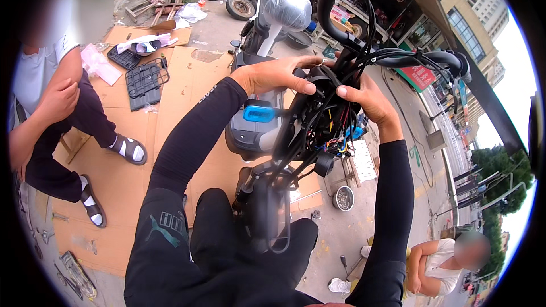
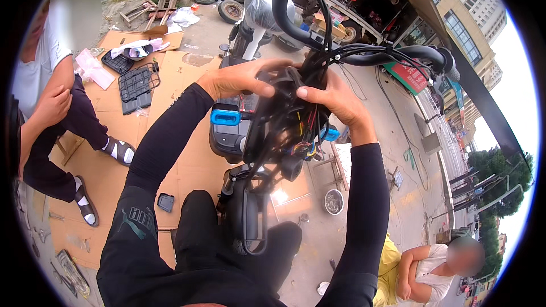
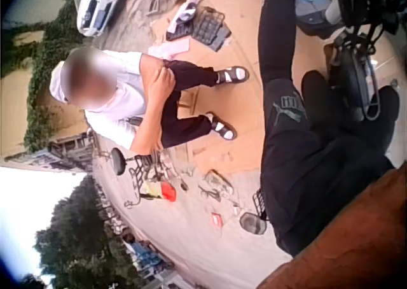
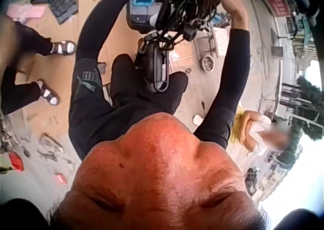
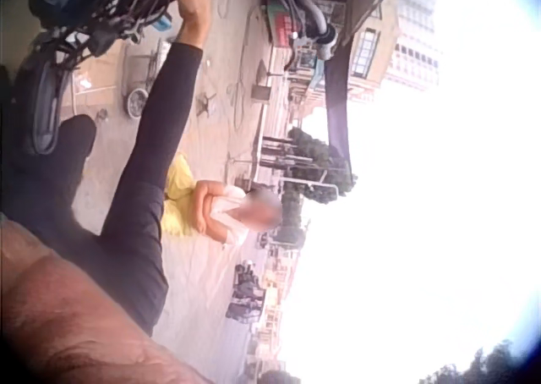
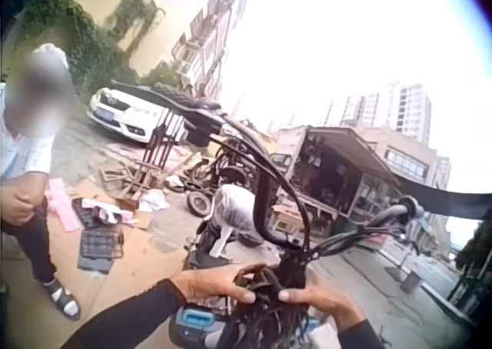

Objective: The person assembles the handlebar and control unit of an electric scooter. They connect wires, secure the handlebar with a power drill, and attach the plastic casing to the central stem.

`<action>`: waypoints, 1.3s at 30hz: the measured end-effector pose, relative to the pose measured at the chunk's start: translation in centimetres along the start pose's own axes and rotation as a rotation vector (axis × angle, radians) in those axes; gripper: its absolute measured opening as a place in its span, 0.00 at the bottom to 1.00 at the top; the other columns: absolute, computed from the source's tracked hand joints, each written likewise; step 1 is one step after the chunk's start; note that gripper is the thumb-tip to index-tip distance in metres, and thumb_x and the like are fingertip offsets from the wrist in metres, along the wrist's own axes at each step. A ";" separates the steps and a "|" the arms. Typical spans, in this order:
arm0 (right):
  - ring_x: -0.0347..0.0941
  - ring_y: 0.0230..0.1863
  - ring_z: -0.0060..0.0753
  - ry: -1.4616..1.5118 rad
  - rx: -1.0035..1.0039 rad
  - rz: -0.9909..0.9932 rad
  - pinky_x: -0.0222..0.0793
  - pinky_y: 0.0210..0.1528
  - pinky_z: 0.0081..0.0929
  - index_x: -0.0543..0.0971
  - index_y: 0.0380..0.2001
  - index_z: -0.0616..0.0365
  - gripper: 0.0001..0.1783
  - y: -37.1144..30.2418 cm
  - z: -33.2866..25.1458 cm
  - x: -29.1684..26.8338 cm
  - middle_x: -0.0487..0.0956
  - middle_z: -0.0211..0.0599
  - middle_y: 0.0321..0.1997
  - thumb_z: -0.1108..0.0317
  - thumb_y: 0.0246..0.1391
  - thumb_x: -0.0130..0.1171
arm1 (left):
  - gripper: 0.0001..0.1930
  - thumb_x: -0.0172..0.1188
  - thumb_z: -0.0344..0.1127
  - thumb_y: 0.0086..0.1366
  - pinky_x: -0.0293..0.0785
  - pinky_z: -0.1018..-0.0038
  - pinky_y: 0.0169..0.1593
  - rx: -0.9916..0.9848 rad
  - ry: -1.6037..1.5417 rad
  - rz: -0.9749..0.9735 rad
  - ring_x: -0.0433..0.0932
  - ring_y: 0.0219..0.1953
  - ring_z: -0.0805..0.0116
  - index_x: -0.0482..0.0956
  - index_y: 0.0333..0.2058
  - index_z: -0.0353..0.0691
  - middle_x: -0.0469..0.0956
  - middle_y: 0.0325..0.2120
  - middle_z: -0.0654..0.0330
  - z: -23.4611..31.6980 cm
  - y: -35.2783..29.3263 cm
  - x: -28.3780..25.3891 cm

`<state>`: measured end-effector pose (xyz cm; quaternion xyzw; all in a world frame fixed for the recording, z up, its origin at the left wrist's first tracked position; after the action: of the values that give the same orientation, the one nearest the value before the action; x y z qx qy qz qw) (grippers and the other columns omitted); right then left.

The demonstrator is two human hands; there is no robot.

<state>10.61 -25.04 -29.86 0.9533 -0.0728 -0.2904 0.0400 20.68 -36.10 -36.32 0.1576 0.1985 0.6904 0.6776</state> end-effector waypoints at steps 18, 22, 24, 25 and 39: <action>0.64 0.72 0.41 -0.003 0.102 0.022 0.51 0.76 0.35 0.59 0.70 0.70 0.59 -0.1 -1.6 0.7 0.68 0.50 0.71 0.57 0.40 0.80 | 0.53 0.78 0.52 0.52 0.64 0.67 0.68 0.049 -0.083 0.099 0.70 0.64 0.59 0.59 0.69 0.33 0.70 0.63 0.47 -1.0 -0.8 -0.4; 0.69 0.67 0.37 -0.035 0.142 0.018 0.57 0.73 0.33 0.64 0.68 0.71 0.53 -0.7 -2.1 0.3 0.73 0.46 0.66 0.59 0.42 0.79 | 0.52 0.78 0.49 0.51 0.65 0.66 0.67 0.041 0.061 0.080 0.70 0.63 0.57 0.59 0.68 0.35 0.70 0.61 0.44 -0.9 -0.3 -0.5; 0.70 0.65 0.34 -0.029 0.166 -0.014 0.59 0.71 0.31 0.66 0.68 0.69 0.51 -0.4 -2.3 0.6 0.75 0.44 0.64 0.59 0.44 0.78 | 0.49 0.77 0.44 0.51 0.65 0.66 0.67 0.031 0.093 0.068 0.70 0.64 0.57 0.59 0.68 0.36 0.70 0.62 0.44 -0.8 -0.5 -0.8; 0.70 0.65 0.34 -0.039 0.162 0.006 0.59 0.71 0.31 0.66 0.68 0.69 0.50 -0.3 -2.5 0.7 0.75 0.44 0.64 0.59 0.44 0.78 | 0.50 0.77 0.43 0.51 0.65 0.66 0.67 0.029 0.100 0.070 0.70 0.64 0.57 0.59 0.68 0.36 0.69 0.63 0.43 -0.9 -0.3 -1.1; 0.75 0.54 0.32 -0.204 0.137 0.146 0.68 0.61 0.31 0.74 0.59 0.63 0.39 0.3 -2.3 0.4 0.79 0.38 0.51 0.55 0.47 0.75 | 0.68 0.82 0.61 0.41 0.58 0.62 0.71 0.098 -0.177 0.003 0.63 0.69 0.59 0.50 0.72 0.38 0.65 0.65 0.51 -3.8 0.1 0.3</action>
<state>12.15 -25.28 -28.14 0.9116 -0.1653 -0.3763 -0.0118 18.69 -36.04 -39.57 0.2513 0.1713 0.6642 0.6829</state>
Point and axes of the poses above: each hand's wrist, its own y-axis towards the middle knuckle, its own x-axis out of the palm, z = x × y, the point moved 8 cm from there along y, towards the middle knuckle
